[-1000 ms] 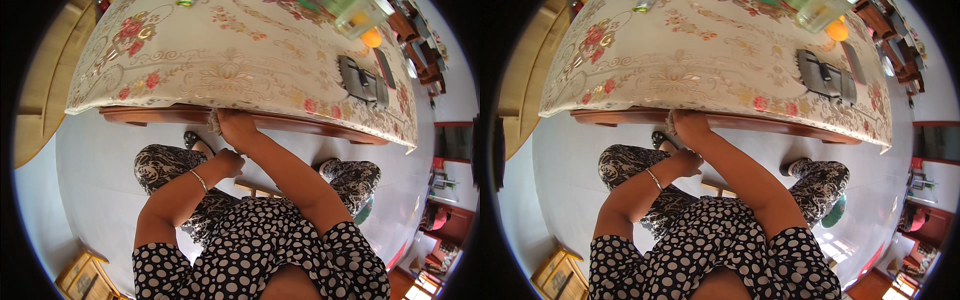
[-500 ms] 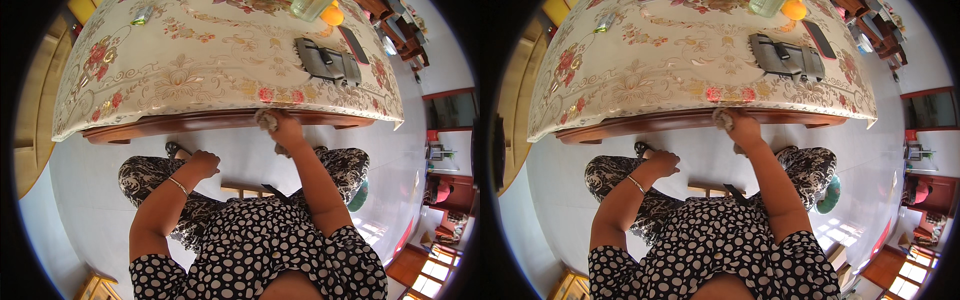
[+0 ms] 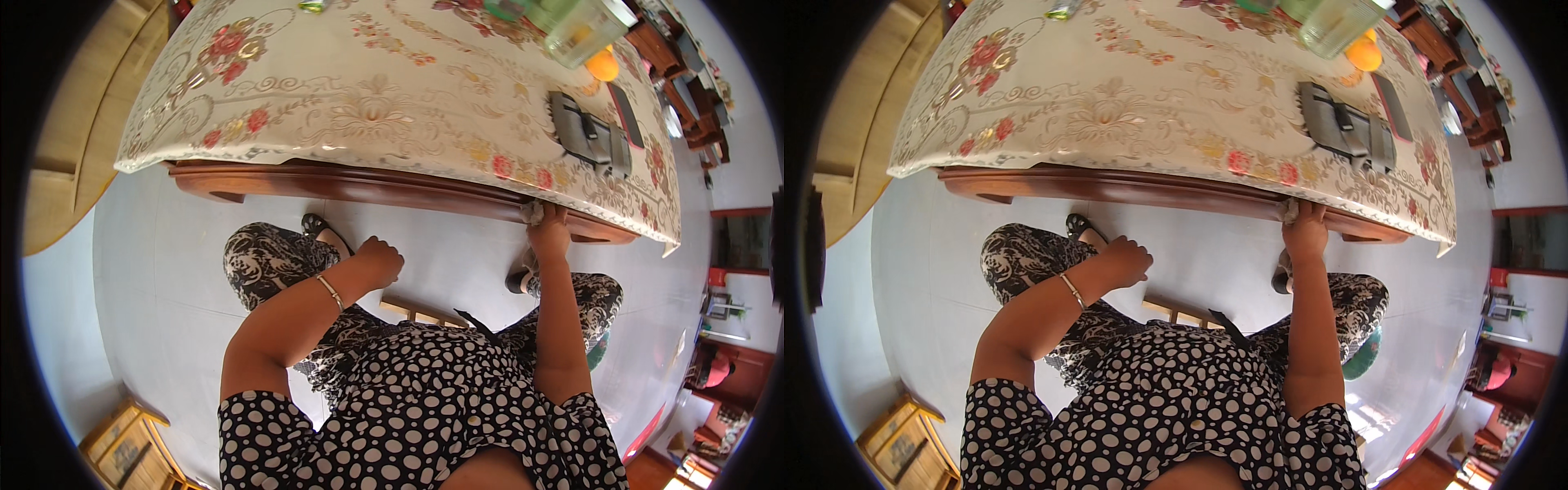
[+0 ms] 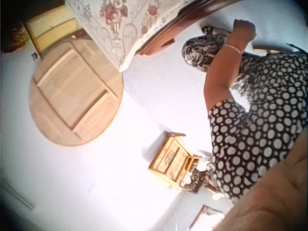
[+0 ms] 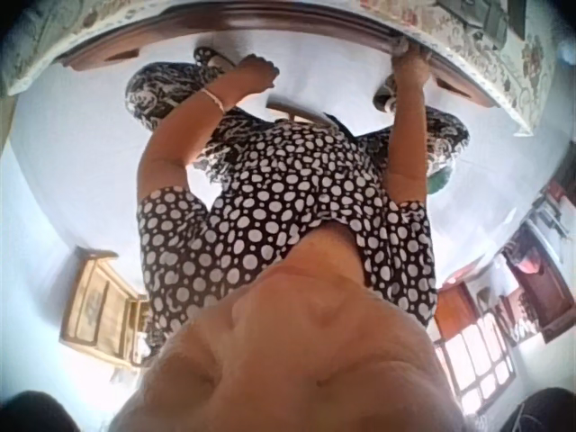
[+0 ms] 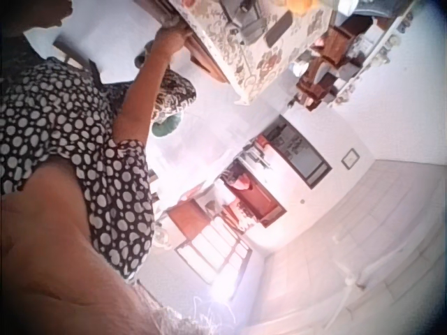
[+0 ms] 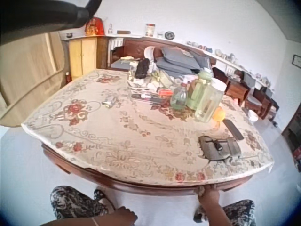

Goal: The person wipes the wooden edges and legs of a table using a cloth. The person moves around the table to clean different sections of the frame and legs.

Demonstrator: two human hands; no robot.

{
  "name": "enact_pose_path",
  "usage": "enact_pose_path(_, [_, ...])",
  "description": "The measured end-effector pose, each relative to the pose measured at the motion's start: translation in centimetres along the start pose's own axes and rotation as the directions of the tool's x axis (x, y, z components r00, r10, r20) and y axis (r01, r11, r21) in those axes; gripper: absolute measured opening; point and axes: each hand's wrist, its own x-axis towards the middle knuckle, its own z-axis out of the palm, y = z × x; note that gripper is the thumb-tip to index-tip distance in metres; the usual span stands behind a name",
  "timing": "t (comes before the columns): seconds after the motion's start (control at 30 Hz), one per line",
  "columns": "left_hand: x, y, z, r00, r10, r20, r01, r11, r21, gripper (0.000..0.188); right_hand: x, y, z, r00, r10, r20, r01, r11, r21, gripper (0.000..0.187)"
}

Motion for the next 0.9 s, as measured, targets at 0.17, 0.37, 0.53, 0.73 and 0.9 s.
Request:
enact_pose_path(0.17, [-0.5,0.1,-0.3,0.998,0.022,-0.055,-0.024,0.999,-0.036,0.03,-0.3,-4.8,0.7,0.971,-0.149,0.188,0.178,0.973,-0.149,0.052])
enact_pose_path(0.37, [-0.8,-0.9,0.0,0.999,0.016,-0.032,-0.018,0.998,-0.06,0.032,-1.3,-13.5,0.6,0.903,-0.404,0.146,0.422,0.899,-0.115,0.04])
enact_pose_path(0.53, [-0.8,-1.2,0.4,0.999,0.027,-0.043,-0.032,0.993,-0.117,0.026,-1.1,-20.5,1.2,0.816,-0.57,0.093,0.56,0.82,0.116,0.046])
enact_pose_path(0.73, [0.1,-1.8,0.9,0.999,0.036,-0.021,-0.039,0.991,-0.126,0.036,-1.0,-28.3,3.2,0.684,-0.725,0.079,0.719,0.689,0.09,0.034])
enact_pose_path(0.9, [1.2,-2.6,2.0,0.997,0.038,-0.07,-0.047,0.989,-0.14,0.038,-0.8,-30.2,2.5,0.722,-0.681,0.121,0.666,0.732,0.145,0.04])
